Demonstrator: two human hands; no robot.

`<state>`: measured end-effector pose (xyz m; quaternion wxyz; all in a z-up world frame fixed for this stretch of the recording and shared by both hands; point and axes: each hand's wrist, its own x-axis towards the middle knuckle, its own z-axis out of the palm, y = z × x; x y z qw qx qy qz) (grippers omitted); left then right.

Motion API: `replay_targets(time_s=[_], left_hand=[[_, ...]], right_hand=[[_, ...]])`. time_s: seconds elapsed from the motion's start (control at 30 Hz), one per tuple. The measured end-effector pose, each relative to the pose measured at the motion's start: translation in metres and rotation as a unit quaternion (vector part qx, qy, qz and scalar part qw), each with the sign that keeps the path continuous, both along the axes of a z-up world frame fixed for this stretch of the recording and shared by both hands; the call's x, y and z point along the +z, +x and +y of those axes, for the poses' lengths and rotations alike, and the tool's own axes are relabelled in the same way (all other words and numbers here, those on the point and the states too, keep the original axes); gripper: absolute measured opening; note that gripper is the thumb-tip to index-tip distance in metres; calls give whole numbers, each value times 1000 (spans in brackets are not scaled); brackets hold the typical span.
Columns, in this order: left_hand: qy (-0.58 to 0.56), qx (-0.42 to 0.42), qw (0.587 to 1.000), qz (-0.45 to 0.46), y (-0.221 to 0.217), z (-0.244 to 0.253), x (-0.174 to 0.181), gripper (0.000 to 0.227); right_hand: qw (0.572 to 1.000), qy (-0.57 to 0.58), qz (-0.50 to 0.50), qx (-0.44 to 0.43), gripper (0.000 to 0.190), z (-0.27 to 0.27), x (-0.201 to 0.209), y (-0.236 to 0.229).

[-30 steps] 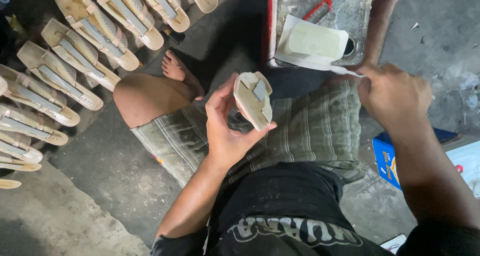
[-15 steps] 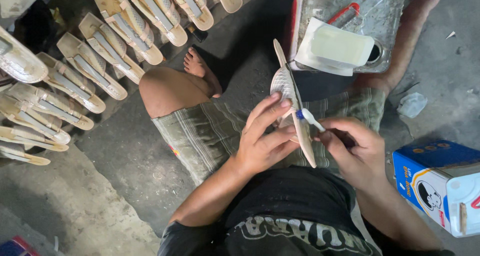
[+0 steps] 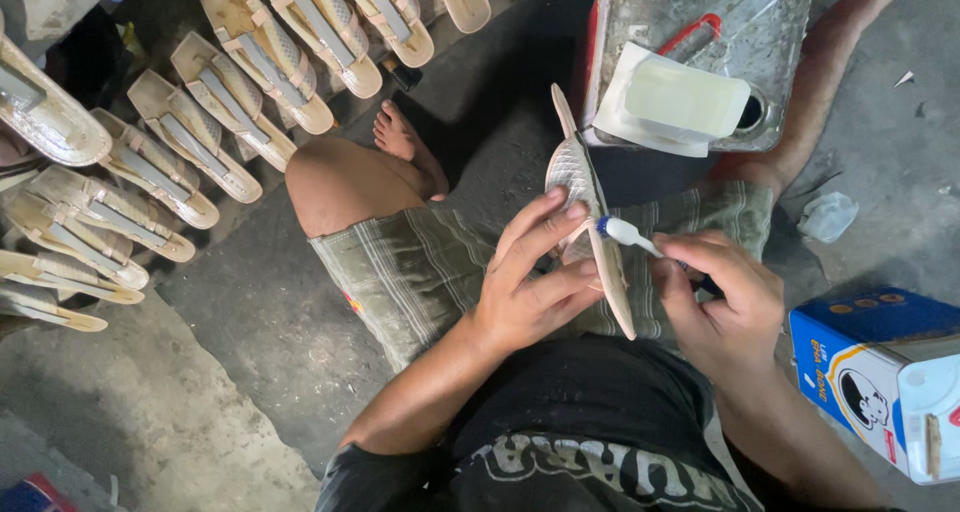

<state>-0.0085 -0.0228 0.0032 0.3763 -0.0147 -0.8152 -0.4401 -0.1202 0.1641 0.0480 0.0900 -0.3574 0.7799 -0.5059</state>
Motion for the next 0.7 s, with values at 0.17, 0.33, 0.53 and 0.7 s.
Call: replay_targets(time_s=[0.17,0.33,0.53,0.7], left_hand=[[37,0,999,7,-1,0,2,61],[90,-30,995,12,-2,4,6,70],[149,-67,986,-6,-2,6,19,75],[160,-107,981,-17,1,6,25,82]], right_hand=[[996,-68,-38,43,24,2,-3,8],[997,-76,-22,22,22,6,-6,10],[995,-78,-30,51,20,8,-3,3],[998,-64,-5,30,18,11,2,-2]])
